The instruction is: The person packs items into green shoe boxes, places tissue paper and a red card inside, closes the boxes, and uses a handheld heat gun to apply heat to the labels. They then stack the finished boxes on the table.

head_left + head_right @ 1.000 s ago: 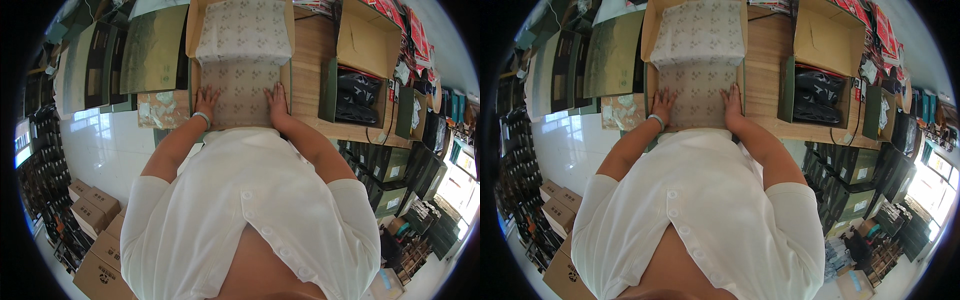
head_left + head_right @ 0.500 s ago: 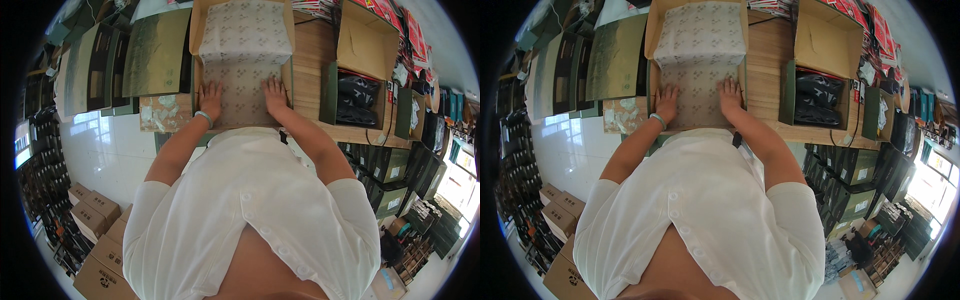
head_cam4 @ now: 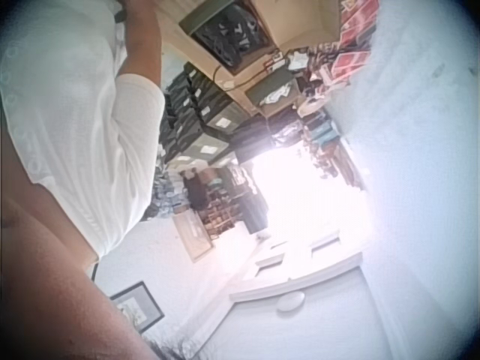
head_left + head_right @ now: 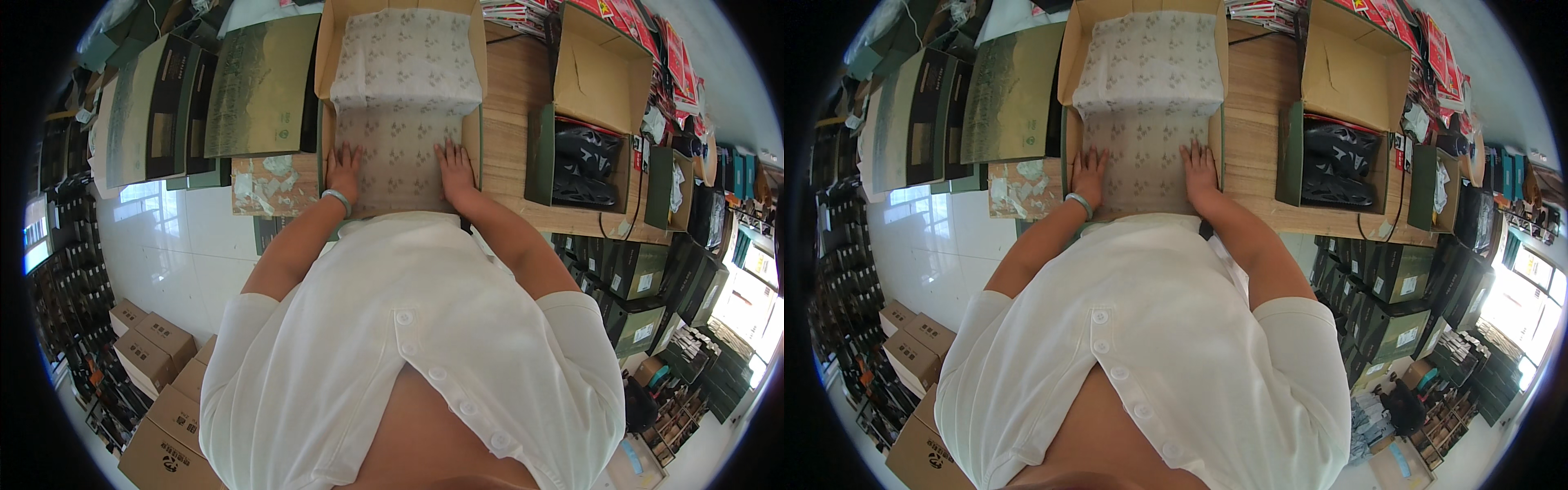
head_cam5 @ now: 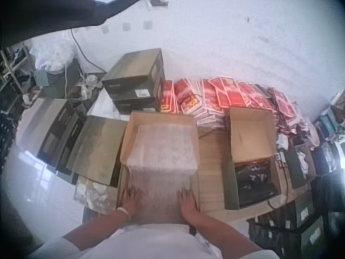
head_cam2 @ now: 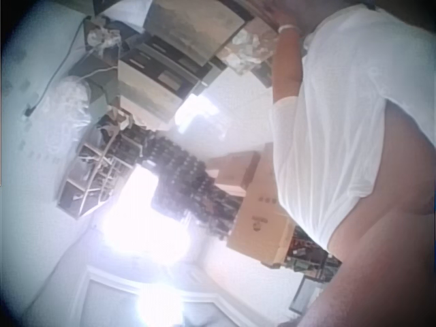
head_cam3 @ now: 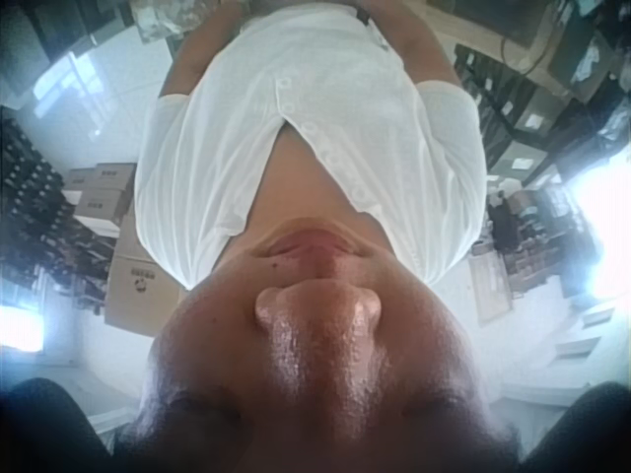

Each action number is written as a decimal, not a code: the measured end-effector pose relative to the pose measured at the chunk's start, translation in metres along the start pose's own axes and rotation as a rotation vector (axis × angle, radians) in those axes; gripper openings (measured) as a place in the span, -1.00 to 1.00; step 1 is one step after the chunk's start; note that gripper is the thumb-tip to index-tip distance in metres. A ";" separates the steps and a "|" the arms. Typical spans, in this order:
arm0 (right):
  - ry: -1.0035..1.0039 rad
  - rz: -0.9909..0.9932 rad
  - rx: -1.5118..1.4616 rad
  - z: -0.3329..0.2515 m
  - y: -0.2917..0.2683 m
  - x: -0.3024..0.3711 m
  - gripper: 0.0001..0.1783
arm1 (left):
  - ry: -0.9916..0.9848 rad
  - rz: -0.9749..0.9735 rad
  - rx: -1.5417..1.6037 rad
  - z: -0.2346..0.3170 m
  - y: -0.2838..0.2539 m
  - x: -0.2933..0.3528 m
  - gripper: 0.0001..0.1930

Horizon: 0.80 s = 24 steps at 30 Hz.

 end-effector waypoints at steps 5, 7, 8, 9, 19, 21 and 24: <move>-0.033 0.076 -0.040 -0.001 -0.013 0.005 0.32 | 0.009 0.020 0.038 -0.001 0.005 0.001 -0.02; -0.043 0.278 -0.076 0.000 -0.011 -0.004 0.08 | 0.009 0.038 0.158 -0.003 0.003 -0.004 0.00; -0.006 0.259 -0.203 0.006 -0.011 -0.011 -0.04 | 0.000 0.057 0.260 -0.006 0.004 -0.013 0.02; 0.030 0.240 -0.330 0.013 -0.013 -0.021 -0.16 | -0.009 0.076 0.362 -0.008 0.003 -0.021 0.04; 0.124 0.127 -0.467 0.040 -0.037 -0.085 -0.41 | -0.062 -0.005 0.112 -0.026 -0.004 -0.107 -0.26; 0.167 0.129 -0.457 0.040 -0.037 -0.089 -0.42 | -0.113 0.002 0.251 -0.031 -0.022 -0.097 -0.19; 0.177 0.098 -0.519 0.034 -0.066 -0.079 -0.45 | -0.292 0.084 0.458 -0.039 0.002 -0.107 -0.08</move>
Point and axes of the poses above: each hand's wrist, its own x-axis away from the middle knuckle, its own y-axis out of the palm, z = x × y, the point moved 6 cm from there along -x, towards the middle knuckle, and after that the axes turned 2 degrees about -x, right-handed, at the moved point
